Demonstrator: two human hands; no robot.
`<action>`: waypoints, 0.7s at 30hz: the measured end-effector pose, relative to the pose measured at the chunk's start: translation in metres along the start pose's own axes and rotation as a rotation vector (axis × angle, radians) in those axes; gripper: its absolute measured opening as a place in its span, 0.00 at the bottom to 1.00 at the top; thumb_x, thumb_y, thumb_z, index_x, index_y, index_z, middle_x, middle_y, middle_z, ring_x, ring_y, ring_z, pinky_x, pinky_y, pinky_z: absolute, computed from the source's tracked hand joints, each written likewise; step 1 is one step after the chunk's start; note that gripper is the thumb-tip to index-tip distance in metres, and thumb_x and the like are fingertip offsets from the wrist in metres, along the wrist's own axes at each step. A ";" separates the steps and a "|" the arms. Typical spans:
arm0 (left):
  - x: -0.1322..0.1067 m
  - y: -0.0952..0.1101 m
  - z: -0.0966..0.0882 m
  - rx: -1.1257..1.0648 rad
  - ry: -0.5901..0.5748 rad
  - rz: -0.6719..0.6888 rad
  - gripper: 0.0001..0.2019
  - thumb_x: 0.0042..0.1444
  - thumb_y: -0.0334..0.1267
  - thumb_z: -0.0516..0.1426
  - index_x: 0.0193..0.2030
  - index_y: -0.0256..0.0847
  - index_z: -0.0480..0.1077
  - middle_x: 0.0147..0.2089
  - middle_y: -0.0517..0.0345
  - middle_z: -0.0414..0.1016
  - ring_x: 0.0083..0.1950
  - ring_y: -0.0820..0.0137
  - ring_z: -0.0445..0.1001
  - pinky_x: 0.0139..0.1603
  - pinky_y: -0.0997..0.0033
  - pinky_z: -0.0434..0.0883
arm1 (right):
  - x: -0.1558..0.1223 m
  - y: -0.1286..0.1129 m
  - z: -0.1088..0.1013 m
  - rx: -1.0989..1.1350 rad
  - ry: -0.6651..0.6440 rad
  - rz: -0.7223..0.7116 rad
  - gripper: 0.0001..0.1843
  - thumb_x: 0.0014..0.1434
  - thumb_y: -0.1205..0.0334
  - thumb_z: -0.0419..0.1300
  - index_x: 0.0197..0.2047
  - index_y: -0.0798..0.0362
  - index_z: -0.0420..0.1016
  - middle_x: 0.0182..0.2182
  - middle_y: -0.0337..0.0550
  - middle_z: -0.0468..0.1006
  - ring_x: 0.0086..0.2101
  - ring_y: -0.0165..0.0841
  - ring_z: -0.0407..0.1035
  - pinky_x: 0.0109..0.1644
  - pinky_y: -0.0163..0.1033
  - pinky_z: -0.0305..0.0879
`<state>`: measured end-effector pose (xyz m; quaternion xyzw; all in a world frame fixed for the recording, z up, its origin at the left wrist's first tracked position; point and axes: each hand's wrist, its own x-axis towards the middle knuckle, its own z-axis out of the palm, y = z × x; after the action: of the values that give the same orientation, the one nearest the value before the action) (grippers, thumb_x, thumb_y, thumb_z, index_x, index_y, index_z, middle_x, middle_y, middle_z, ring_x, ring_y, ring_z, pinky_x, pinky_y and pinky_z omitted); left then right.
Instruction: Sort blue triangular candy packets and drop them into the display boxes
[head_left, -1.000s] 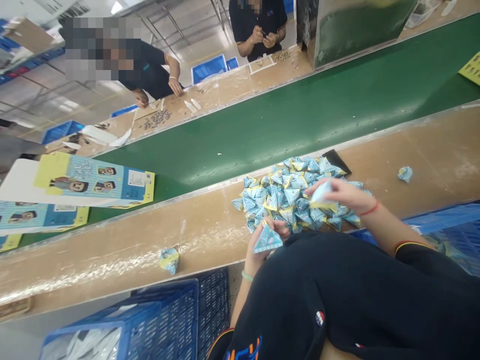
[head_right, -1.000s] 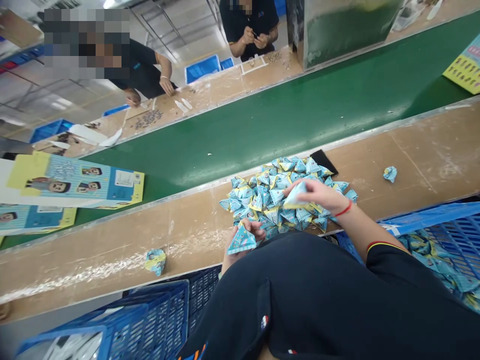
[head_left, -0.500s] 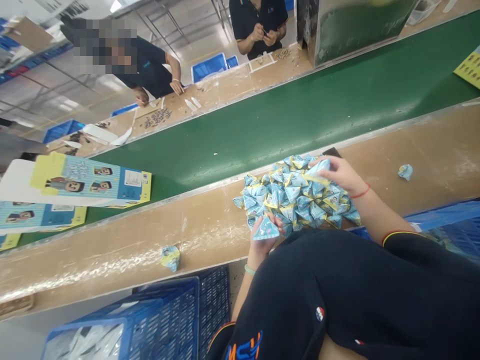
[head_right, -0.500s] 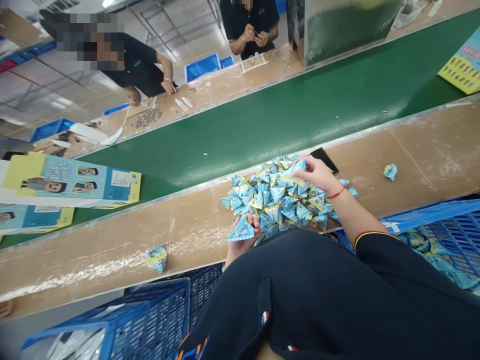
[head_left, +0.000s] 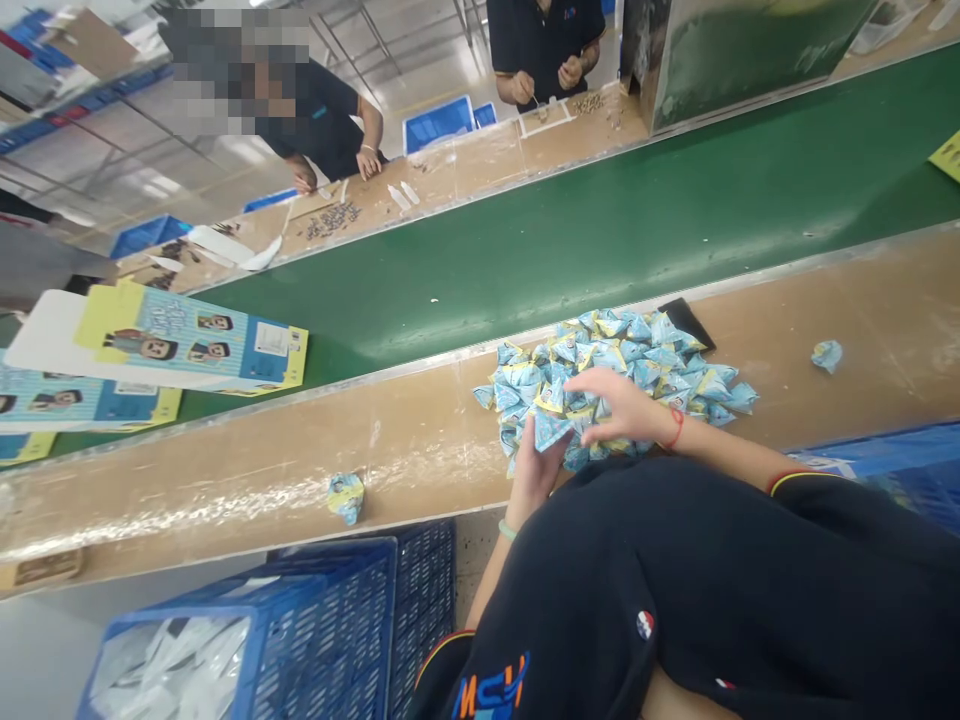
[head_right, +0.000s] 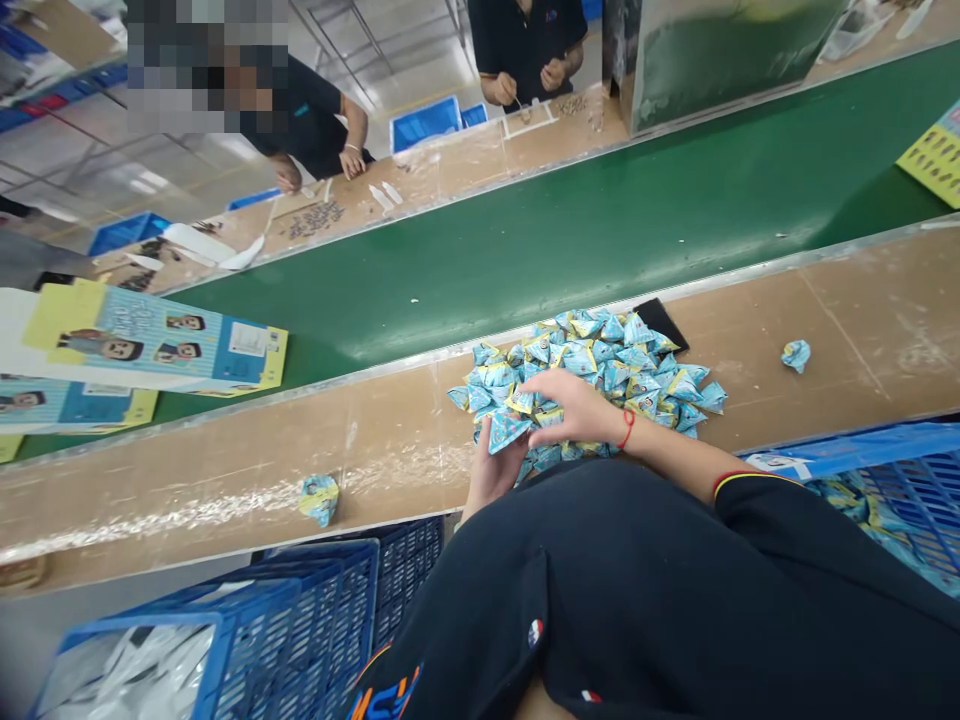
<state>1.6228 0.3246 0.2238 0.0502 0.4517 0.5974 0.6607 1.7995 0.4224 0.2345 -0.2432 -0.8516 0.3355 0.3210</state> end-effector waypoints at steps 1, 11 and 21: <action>0.001 -0.005 0.003 -0.008 0.008 -0.017 0.14 0.62 0.52 0.60 0.43 0.44 0.75 0.44 0.54 0.79 0.49 0.63 0.77 0.55 0.64 0.74 | 0.000 -0.009 0.006 0.025 -0.060 -0.053 0.36 0.58 0.40 0.68 0.63 0.52 0.73 0.58 0.56 0.77 0.59 0.48 0.71 0.67 0.56 0.65; 0.006 0.013 -0.007 -0.034 -0.013 -0.054 0.16 0.68 0.51 0.53 0.44 0.41 0.73 0.43 0.53 0.78 0.42 0.66 0.78 0.51 0.59 0.76 | 0.010 -0.014 -0.082 0.497 0.244 0.240 0.34 0.55 0.28 0.63 0.47 0.50 0.81 0.40 0.47 0.83 0.40 0.41 0.77 0.46 0.47 0.75; 0.007 0.010 -0.012 -0.040 0.043 -0.080 0.08 0.59 0.41 0.61 0.41 0.40 0.74 0.41 0.55 0.78 0.40 0.69 0.77 0.48 0.65 0.74 | 0.004 0.007 -0.075 0.272 0.075 0.339 0.31 0.55 0.30 0.65 0.32 0.54 0.77 0.30 0.43 0.78 0.34 0.37 0.72 0.42 0.42 0.69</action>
<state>1.6072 0.3275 0.2193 0.0062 0.4557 0.5804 0.6749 1.8509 0.4604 0.2737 -0.3496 -0.7329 0.4871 0.3214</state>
